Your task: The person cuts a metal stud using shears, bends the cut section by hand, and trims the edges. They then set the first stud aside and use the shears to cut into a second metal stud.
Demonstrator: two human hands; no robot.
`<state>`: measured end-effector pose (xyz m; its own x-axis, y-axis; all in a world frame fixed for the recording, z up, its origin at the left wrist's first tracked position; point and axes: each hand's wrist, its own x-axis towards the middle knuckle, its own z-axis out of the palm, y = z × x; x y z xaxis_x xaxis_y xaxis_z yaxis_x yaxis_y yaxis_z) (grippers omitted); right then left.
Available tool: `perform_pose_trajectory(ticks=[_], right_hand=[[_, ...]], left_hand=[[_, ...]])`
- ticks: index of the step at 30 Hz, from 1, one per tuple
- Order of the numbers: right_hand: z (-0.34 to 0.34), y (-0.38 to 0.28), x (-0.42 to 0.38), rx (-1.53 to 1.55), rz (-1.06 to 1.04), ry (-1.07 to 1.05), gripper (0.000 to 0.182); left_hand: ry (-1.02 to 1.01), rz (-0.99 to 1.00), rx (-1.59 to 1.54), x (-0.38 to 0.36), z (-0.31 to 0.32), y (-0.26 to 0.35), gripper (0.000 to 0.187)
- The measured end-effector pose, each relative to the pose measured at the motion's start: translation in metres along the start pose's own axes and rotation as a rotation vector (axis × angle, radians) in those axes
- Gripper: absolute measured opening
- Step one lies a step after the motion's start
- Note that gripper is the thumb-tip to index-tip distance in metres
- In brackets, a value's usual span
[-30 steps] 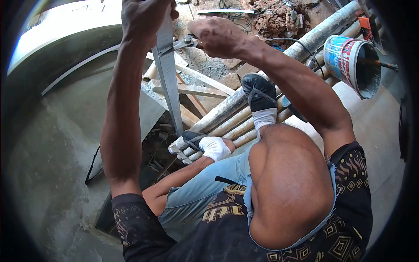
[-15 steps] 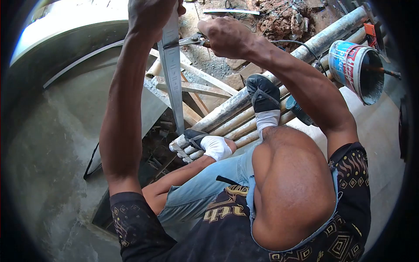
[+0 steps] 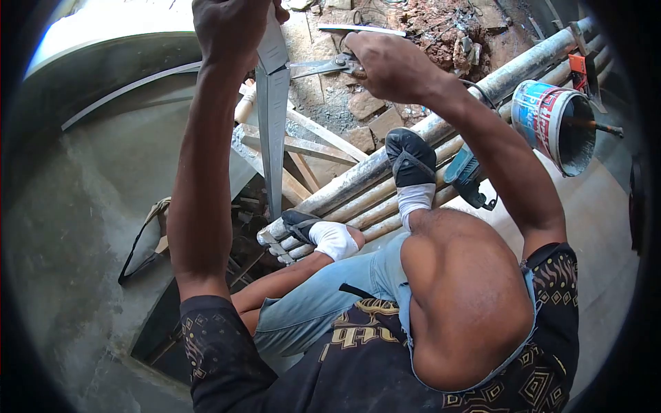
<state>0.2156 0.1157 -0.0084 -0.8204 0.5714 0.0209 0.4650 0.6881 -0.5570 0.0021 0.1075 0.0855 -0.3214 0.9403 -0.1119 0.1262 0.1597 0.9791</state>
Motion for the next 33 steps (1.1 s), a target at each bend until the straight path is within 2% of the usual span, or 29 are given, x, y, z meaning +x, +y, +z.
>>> perform_pose_trajectory(ticks=[2,5,8,9,12,13,14,16,17,18,20,21,22,24,26,28,29,30,33], right_hand=[[0.002,-0.011,-0.004,0.026,0.054,-0.020,0.016],[0.001,-0.030,-0.006,0.046,0.174,-0.103,0.033],[-0.003,-0.042,-0.012,0.097,0.154,-0.056,0.030],[-0.009,-0.046,-0.011,0.153,0.207,-0.178,0.030],[-0.017,-0.057,-0.017,0.252,0.208,-0.185,0.036],[-0.023,-0.062,-0.020,0.292,0.254,-0.195,0.043],[-0.026,-0.060,-0.023,0.275,0.254,-0.191,0.043],[-0.022,-0.055,-0.031,0.444,0.195,-0.244,0.044],[-0.019,-0.053,-0.038,0.463,0.106,-0.173,0.044],[-0.020,-0.057,-0.039,0.462,0.094,-0.172,0.044],[-0.020,-0.064,-0.042,0.218,0.084,-0.142,0.045],[-0.019,-0.065,-0.041,0.219,0.081,-0.145,0.045],[-0.018,-0.065,-0.039,0.167,0.074,-0.111,0.047],[-0.014,-0.067,-0.035,0.067,0.063,-0.039,0.051],[-0.010,-0.068,-0.028,0.019,0.071,-0.005,0.050],[-0.009,-0.067,-0.023,-0.034,0.082,0.021,0.049],[-0.011,-0.068,-0.020,-0.058,0.102,-0.019,0.052],[-0.010,-0.068,-0.018,-0.079,0.118,-0.062,0.055],[0.008,-0.068,-0.012,-0.106,0.065,0.056,0.056]], left_hand=[[0.020,0.081,-0.036,0.000,-0.006,-0.008,0.017],[0.056,0.016,-0.052,-0.011,0.001,0.008,0.019],[-0.001,0.076,-0.036,-0.014,0.003,0.011,0.021],[0.009,0.083,-0.048,-0.014,-0.002,0.012,0.021],[-0.315,-0.026,-0.171,-0.005,-0.021,0.011,0.025],[-0.424,0.128,-0.308,0.004,-0.016,0.008,0.028],[-0.424,0.142,-0.318,0.007,-0.017,0.007,0.028],[-0.433,-0.106,-0.406,0.006,-0.021,0.017,0.029],[-0.612,-0.073,-0.448,0.023,-0.032,-0.008,0.035],[-0.604,-0.067,-0.442,0.020,-0.032,-0.001,0.035],[-0.414,0.010,-0.047,0.015,-0.025,0.009,0.035],[-0.349,0.009,0.066,0.013,-0.022,0.010,0.034],[-0.345,0.006,0.066,0.011,-0.018,0.011,0.034],[-0.246,0.124,0.098,0.007,-0.012,0.012,0.031],[-0.243,0.108,0.143,0.003,-0.009,0.009,0.036],[-0.159,0.392,0.269,-0.002,-0.010,0.006,0.038],[-0.177,0.344,0.135,0.001,-0.009,-0.002,0.037],[-0.175,0.332,0.132,-0.001,-0.010,-0.001,0.037],[-0.237,0.299,0.068,-0.002,-0.013,0.004,0.036]])
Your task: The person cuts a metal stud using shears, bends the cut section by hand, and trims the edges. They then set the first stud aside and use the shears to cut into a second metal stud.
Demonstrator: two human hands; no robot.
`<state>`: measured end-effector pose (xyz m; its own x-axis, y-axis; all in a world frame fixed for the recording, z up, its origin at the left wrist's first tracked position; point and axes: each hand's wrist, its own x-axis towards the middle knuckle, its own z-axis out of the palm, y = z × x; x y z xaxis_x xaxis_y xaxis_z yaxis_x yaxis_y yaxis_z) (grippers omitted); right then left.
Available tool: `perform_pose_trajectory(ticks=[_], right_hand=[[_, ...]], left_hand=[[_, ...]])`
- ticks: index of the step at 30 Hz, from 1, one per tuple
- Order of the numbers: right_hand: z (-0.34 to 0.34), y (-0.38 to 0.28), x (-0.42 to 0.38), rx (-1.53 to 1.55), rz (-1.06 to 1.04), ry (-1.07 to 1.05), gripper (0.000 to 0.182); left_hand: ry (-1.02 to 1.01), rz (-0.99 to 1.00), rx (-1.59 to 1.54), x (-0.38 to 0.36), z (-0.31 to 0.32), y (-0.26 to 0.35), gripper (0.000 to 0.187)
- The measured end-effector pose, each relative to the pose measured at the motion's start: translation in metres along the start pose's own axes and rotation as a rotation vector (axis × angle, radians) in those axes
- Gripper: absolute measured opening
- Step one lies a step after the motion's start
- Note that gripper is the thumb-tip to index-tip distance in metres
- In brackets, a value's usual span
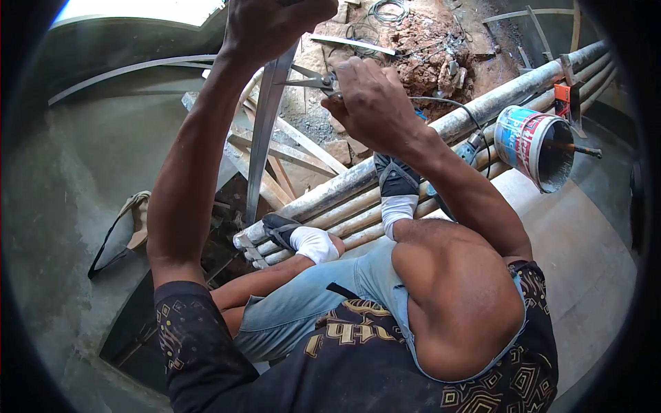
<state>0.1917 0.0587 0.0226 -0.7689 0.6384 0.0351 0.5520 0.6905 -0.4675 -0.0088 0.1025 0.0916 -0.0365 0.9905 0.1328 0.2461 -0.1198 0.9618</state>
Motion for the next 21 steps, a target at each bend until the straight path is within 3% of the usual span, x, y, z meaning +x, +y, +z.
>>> perform_pose_trajectory(ticks=[10,13,15,17,20,21], right_hand=[[0.000,-0.013,0.017,-0.134,-0.074,0.107,0.039],[-0.006,-0.016,0.019,-0.065,-0.027,0.049,0.037],[-0.005,-0.015,0.021,0.041,0.023,0.034,0.028],[-0.007,-0.014,0.023,0.071,0.005,0.029,0.034],[-0.008,-0.013,0.028,0.086,0.143,-0.078,0.032],[-0.011,-0.014,0.030,0.107,0.194,-0.128,0.029]], left_hand=[[-0.010,0.065,-0.099,-0.001,0.000,-0.001,0.034],[0.018,0.174,0.073,-0.001,-0.002,0.000,0.035],[0.009,0.147,0.069,-0.001,-0.003,-0.002,0.036],[0.004,0.153,0.059,-0.002,-0.005,-0.001,0.038],[-0.021,0.168,0.060,-0.002,-0.008,-0.005,0.044],[-0.040,0.056,-0.093,-0.003,-0.005,0.002,0.045]])
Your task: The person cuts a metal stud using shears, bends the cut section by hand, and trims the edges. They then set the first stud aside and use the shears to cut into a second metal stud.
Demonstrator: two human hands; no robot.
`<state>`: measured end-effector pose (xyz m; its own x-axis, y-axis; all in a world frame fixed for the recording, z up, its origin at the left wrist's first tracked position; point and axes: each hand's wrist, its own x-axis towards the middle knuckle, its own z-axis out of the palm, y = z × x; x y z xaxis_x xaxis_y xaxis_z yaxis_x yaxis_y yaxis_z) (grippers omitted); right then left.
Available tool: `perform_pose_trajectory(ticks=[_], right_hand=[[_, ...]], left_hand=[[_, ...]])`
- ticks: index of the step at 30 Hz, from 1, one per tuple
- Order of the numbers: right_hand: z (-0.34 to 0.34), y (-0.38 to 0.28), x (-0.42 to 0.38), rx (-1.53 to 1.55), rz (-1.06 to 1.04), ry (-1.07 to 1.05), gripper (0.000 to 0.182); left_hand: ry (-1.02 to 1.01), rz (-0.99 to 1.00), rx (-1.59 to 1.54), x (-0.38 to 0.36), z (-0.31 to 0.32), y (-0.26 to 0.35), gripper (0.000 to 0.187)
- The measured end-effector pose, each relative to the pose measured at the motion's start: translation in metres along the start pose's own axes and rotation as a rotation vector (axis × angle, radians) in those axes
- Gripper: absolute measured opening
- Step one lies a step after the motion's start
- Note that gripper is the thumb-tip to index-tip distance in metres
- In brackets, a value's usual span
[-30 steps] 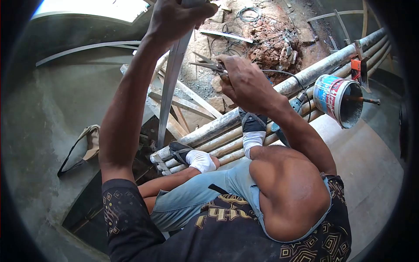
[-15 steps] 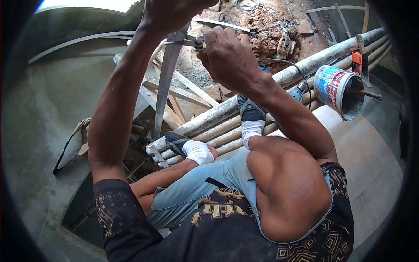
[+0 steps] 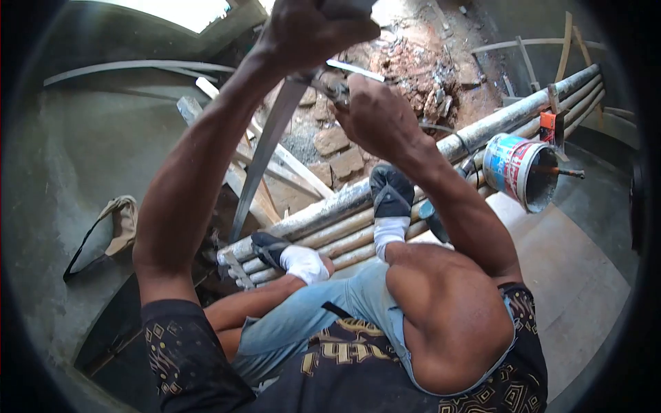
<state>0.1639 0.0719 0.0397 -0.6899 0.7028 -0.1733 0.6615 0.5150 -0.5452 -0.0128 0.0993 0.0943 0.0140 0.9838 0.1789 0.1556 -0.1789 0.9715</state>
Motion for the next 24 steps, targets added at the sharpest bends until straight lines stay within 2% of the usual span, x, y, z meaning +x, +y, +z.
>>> perform_pose_trajectory(ticks=[2,4,6,7,12,16,17,18,19,20,21,22,23,24], right_hand=[[0.006,0.008,0.003,-0.025,-0.048,0.078,0.022],[0.000,0.006,0.005,-0.033,-0.039,0.053,0.019],[-0.003,0.004,0.005,-0.033,-0.020,0.016,0.016],[-0.003,0.003,0.005,-0.028,0.001,-0.009,0.015],[0.000,0.004,0.004,-0.029,-0.033,0.031,0.020],[0.001,-0.009,0.003,-0.084,0.031,0.051,0.035],[0.003,-0.010,0.005,-0.107,0.057,0.040,0.041],[0.004,-0.012,0.004,-0.131,0.032,0.062,0.029],[0.020,-0.001,0.006,-0.225,-0.057,0.020,0.014],[0.022,0.000,0.006,-0.160,-0.087,0.092,0.010],[0.047,0.016,0.012,-0.122,-0.128,0.078,0.011],[0.037,0.006,0.012,-0.020,0.035,0.019,0.014],[0.046,0.013,0.013,-0.078,-0.077,0.097,0.018],[0.035,0.003,0.013,0.033,0.070,0.077,0.021]], left_hand=[[0.004,0.031,0.140,0.000,-0.002,0.003,0.045],[0.043,-0.014,0.022,0.001,-0.001,0.004,0.044],[0.020,0.204,0.202,0.006,-0.003,-0.007,0.045],[0.008,0.020,0.193,0.001,-0.004,-0.002,0.047],[0.040,0.016,0.147,0.001,-0.001,0.002,0.046],[0.030,0.033,0.106,0.003,-0.002,0.000,0.038],[0.011,-0.038,0.211,0.002,-0.006,-0.008,0.045],[-0.014,-0.092,0.311,0.000,-0.011,-0.024,0.054],[0.174,0.134,0.610,-0.011,-0.012,-0.062,0.041],[-0.049,0.385,0.663,-0.002,-0.021,-0.041,0.030],[0.033,0.150,0.502,0.000,-0.015,-0.040,0.020],[-0.077,0.268,0.271,0.003,-0.013,-0.037,0.016],[0.091,0.025,0.153,-0.002,-0.010,-0.036,0.021],[0.139,0.095,0.260,-0.008,-0.013,-0.048,0.028]])
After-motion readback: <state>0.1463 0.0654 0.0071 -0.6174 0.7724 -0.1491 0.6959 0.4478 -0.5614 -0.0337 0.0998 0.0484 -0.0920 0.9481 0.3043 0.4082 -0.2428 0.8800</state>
